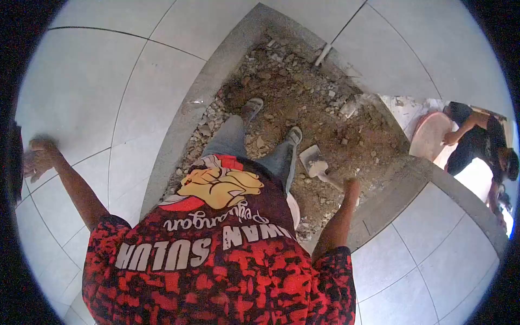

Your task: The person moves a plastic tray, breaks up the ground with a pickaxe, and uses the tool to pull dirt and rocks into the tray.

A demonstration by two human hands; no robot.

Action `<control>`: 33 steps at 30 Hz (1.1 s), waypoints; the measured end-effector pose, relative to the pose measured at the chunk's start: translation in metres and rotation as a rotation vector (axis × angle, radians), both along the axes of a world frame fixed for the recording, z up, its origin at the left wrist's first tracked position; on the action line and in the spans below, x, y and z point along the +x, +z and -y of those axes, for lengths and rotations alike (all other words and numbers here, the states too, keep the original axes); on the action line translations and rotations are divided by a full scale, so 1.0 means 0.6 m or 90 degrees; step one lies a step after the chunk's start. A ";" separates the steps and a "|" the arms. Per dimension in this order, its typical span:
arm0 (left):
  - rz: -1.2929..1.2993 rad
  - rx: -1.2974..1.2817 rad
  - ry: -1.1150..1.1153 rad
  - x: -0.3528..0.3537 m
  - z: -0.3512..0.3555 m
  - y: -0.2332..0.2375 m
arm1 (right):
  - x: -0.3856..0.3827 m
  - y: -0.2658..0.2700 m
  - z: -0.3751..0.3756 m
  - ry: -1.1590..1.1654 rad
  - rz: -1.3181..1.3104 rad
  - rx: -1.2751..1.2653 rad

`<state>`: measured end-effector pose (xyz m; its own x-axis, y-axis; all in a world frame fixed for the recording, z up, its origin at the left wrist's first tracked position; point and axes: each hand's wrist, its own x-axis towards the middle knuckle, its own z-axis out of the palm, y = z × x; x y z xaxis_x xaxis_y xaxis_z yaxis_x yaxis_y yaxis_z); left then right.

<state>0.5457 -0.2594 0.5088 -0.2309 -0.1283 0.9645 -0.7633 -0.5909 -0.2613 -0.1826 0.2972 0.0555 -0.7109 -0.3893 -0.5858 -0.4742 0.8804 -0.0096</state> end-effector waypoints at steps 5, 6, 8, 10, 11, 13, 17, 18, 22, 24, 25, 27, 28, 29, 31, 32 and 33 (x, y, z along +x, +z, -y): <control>-0.128 0.025 -0.269 -0.181 -0.055 0.002 | 0.005 -0.032 -0.041 -0.045 -0.027 -0.088; -0.062 0.011 -0.161 -0.129 -0.039 0.004 | 0.001 -0.026 -0.031 -0.053 -0.033 -0.099; 0.080 -0.031 0.001 -0.003 0.006 0.000 | -0.006 0.004 -0.018 0.071 -0.043 -0.046; 0.121 -0.051 0.099 0.092 0.037 -0.007 | -0.025 0.024 -0.009 0.006 -0.008 -0.029; 0.105 -0.037 0.049 0.064 0.031 -0.007 | -0.032 0.026 -0.005 -0.047 0.033 -0.014; 0.072 -0.013 -0.053 0.000 0.016 -0.006 | -0.025 0.015 0.003 -0.043 0.004 -0.028; -0.035 -0.008 -0.126 -0.046 -0.008 -0.010 | 0.013 -0.048 -0.055 0.016 -0.062 -0.083; 0.000 -0.010 -0.153 -0.058 -0.013 -0.008 | 0.026 -0.023 -0.047 0.075 -0.091 -0.081; -0.087 0.027 -0.279 -0.163 -0.050 -0.010 | 0.027 -0.005 -0.035 -0.045 -0.061 -0.087; -0.084 0.016 -0.285 -0.170 -0.054 -0.006 | 0.011 -0.009 -0.026 -0.097 0.023 -0.037; -0.100 0.024 -0.303 -0.170 -0.054 -0.008 | 0.014 -0.005 -0.026 -0.093 0.026 -0.030; -0.116 0.040 -0.309 -0.165 -0.050 -0.012 | 0.019 0.002 -0.033 -0.007 -0.016 -0.062; -0.127 0.039 -0.319 -0.160 -0.047 -0.014 | 0.018 0.001 -0.035 0.003 -0.010 -0.052; -0.139 0.036 -0.326 -0.153 -0.046 -0.018 | 0.015 -0.005 -0.033 -0.024 -0.004 -0.019; -0.101 0.027 -0.294 -0.139 -0.041 -0.018 | 0.032 0.000 -0.028 -0.043 0.010 0.024; -0.069 0.008 -0.274 -0.134 -0.038 -0.018 | 0.033 0.007 -0.028 -0.010 -0.012 0.006; -0.055 -0.004 -0.269 -0.124 -0.035 -0.020 | 0.030 0.017 -0.016 0.027 -0.037 -0.018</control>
